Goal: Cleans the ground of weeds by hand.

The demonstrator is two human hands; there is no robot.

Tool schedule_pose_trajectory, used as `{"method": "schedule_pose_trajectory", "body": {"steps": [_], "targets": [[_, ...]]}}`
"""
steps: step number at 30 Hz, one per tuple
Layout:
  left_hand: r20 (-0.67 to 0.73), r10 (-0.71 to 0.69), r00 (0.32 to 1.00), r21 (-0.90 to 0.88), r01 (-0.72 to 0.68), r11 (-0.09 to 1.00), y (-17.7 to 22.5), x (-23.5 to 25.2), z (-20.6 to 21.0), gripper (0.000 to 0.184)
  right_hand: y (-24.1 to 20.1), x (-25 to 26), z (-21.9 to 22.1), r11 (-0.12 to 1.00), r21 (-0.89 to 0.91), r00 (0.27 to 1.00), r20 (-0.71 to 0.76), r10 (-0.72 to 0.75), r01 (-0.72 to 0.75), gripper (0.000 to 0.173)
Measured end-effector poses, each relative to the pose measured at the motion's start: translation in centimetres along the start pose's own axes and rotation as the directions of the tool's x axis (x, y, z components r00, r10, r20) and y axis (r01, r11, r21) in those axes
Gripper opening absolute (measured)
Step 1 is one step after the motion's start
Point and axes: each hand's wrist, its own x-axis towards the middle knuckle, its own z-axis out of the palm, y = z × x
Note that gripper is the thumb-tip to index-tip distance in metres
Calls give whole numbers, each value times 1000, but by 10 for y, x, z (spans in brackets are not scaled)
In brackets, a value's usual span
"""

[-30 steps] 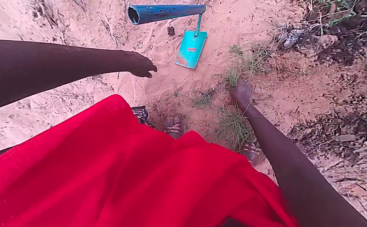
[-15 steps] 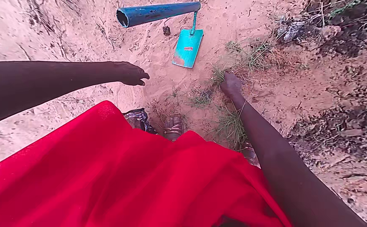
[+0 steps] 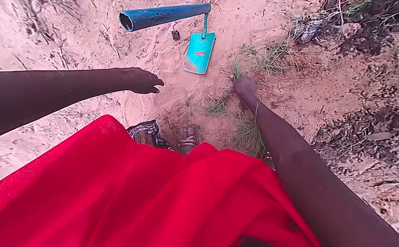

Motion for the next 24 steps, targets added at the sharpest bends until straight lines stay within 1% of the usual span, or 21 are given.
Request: {"method": "schedule_pose_trajectory", "body": {"steps": [3, 6, 9, 12, 14, 16, 17, 19, 20, 22, 24], "targets": [[17, 2, 1000, -3, -1, 1000, -4, -1, 10, 45, 7, -6, 8, 991, 111, 995, -55, 84, -77, 58], [33, 2, 999, 3, -2, 1000, -13, -1, 19, 45, 20, -22, 4, 971, 202, 986, -81, 145, -126, 58], [65, -16, 998, -18, 17, 1000, -16, 2, 22, 45, 44, -37, -7, 967, 220, 988, -61, 142, -125, 57], [67, -23, 997, -24, 25, 999, -16, 2, 20, 46, 42, -37, -9, 946, 284, 982, -66, 180, -154, 60], [50, -13, 999, -3, 13, 1000, -16, 5, 15, 46, 38, -44, -10, 946, 274, 979, -50, 196, -175, 60], [25, 12, 1000, 8, -13, 1000, -15, 8, 11, 45, 46, -53, -7, 960, 242, 987, -35, 156, -143, 59], [11, 22, 1000, 9, -22, 1000, -15, 10, 10, 45, 52, -63, -5, 971, 217, 994, -23, 111, -103, 57], [-9, 29, 1000, 5, -29, 1000, -16, 15, 9, 44, 64, -90, -2, 984, 179, 1000, 7, -7, 5, 59], [-3, 27, 1000, 4, -27, 1000, -14, 15, 7, 45, 65, -102, -4, 988, 148, 998, 43, -41, 34, 59], [31, 11, 999, 21, -12, 1000, -8, 15, 1, 46, 65, -121, -17, 993, 90, 990, 114, -87, 77, 56], [46, 8, 999, 47, -10, 999, -5, 19, -2, 46, 72, -136, -36, 990, 64, 982, 134, -132, 124, 53]]}}
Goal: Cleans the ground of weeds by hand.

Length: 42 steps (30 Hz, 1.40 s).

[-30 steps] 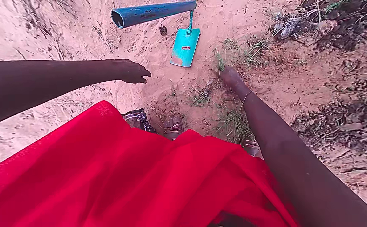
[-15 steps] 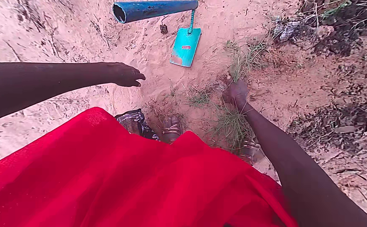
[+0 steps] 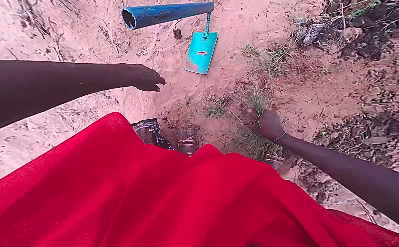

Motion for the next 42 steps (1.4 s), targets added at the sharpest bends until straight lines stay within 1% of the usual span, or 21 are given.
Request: {"method": "schedule_pose_trajectory", "body": {"steps": [2, 3, 5, 6, 7, 9, 11, 12, 13, 14, 15, 17, 19, 20, 21, 23, 26, 32, 35, 39, 42], "targets": [[-10, 12, 1000, 7, -12, 1000, 3, 4, -3, 47, 29, -9, -18, 991, 131, 998, -56, 7, 1, 51], [-28, 20, 999, 7, -20, 1000, 5, 5, -5, 46, 50, -11, -29, 969, 243, 993, -99, 59, -34, 51], [-71, 45, 996, 11, -45, 999, 9, 5, -7, 46, 89, -15, -60, 882, 418, 951, -111, 288, -218, 57], [-84, 52, 995, 4, -52, 999, 10, 4, -7, 46, 107, -19, -76, 841, 450, 914, -118, 389, -300, 61], [-87, 53, 995, -9, -54, 999, 12, 2, -5, 46, 125, -24, -91, 810, 455, 878, -112, 465, -371, 64], [-67, 45, 997, -25, -46, 999, 13, -2, 0, 47, 163, -33, -109, 781, 393, 826, -85, 557, -486, 59], [-26, 21, 999, -45, -22, 999, 13, -8, 5, 47, 189, -36, -123, 806, 220, 813, -78, 577, -550, 53], [-6, 5, 1000, -57, -6, 998, 13, -10, 6, 47, 193, -32, -129, 836, 80, 825, -133, 549, -543, 52], [15, -11, 1000, -67, 12, 998, 13, -13, 8, 47, 190, -25, -135, 850, -44, 841, -179, 510, -525, 53], [30, -23, 999, -76, 26, 997, 12, -15, 10, 47, 182, -15, -138, 862, -97, 856, -217, 469, -497, 55], [47, -34, 998, -76, 38, 996, 11, -17, 12, 46, 171, -4, -137, 890, -82, 872, -262, 415, -448, 57], [76, -53, 996, -61, 57, 997, 9, -19, 11, 46, 147, 24, -123, 942, 123, 882, -330, 336, -312, 54], [79, -60, 995, -49, 64, 997, 9, -19, 11, 46, 126, 57, -97, 914, 359, 896, -320, 309, -188, 45], [68, -59, 996, -48, 62, 997, 10, -19, 10, 46, 114, 69, -85, 906, 388, 906, -298, 299, -172, 43], [51, -52, 997, -51, 55, 997, 10, -19, 9, 45, 104, 80, -74, 916, 356, 910, -289, 298, -187, 42], [21, -33, 999, -61, 34, 998, 12, -18, 7, 45, 87, 98, -58, 943, 196, 902, -292, 320, -271, 45], [5, -8, 1000, -81, 9, 997, 15, -15, 6, 45, 65, 108, -49, 927, 38, 881, -300, 366, -372, 43], [52, -12, 999, -58, 15, 998, 12, -11, 3, 45, 52, 122, -50, 914, 68, 862, -311, 401, -400, 38], [50, -33, 998, -73, 36, 997, 8, -11, -4, 44, 48, 124, -53, 911, 94, 872, -266, 412, -402, 37], [19, -64, 998, -95, 65, 993, 5, -11, -14, 44, 54, 121, -42, 948, 11, 900, -313, 304, -317, 38], [4, -53, 999, -93, 53, 994, 5, -9, -12, 43, 61, 122, -52, 965, -28, 932, -270, 243, -260, 37]]}}
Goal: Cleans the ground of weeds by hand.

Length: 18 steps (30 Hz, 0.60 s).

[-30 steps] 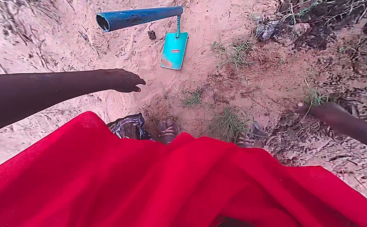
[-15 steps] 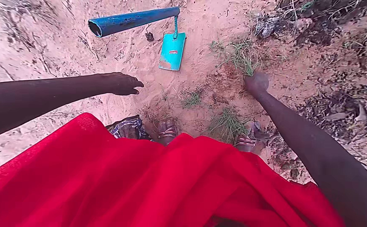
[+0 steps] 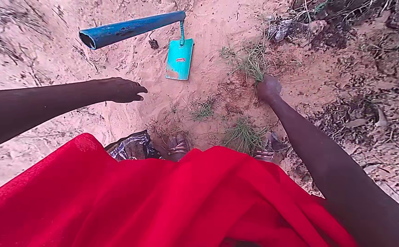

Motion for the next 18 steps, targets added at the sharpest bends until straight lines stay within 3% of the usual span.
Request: {"method": "schedule_pose_trajectory", "body": {"steps": [5, 13, 18], "targets": [[75, -4, 997, 46, 1, 999, 11, -4, 2, 45, -7, 23, -24, 998, -30, 982, 185, -48, 54, 58], [20, 27, 999, 30, -28, 999, 16, -8, 0, 45, -27, 4, 3, 995, -89, 999, -11, 34, -34, 46], [56, 0, 998, 20, -1, 1000, 13, -11, 9, 45, 5, -14, 1, 958, 232, 965, -159, 207, -168, 47]]}}
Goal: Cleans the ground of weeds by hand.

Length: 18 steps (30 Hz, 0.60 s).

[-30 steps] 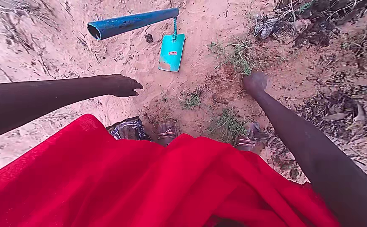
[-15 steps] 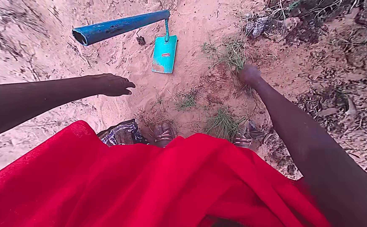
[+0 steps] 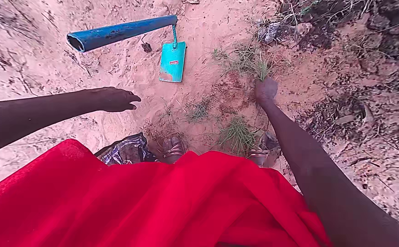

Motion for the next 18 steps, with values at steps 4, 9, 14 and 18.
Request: {"method": "schedule_pose_trajectory", "body": {"steps": [4, 9, 14, 18], "targets": [[26, -29, 999, 7, 28, 1000, -4, -1, 1, 45, 49, 25, -22, 832, 527, 902, -257, 347, -170, 50], [-15, -28, 999, -13, 28, 1000, -7, -2, -4, 44, 80, 60, -37, 727, 686, 934, -269, 234, 15, 67], [-1, -37, 999, -19, 37, 999, -2, -5, 0, 45, 54, 89, -43, 920, 389, 986, -124, 110, -53, 65], [32, -43, 999, -15, 43, 999, 2, -10, 4, 46, 30, 96, -35, 916, 372, 975, -101, 198, -147, 57]]}}
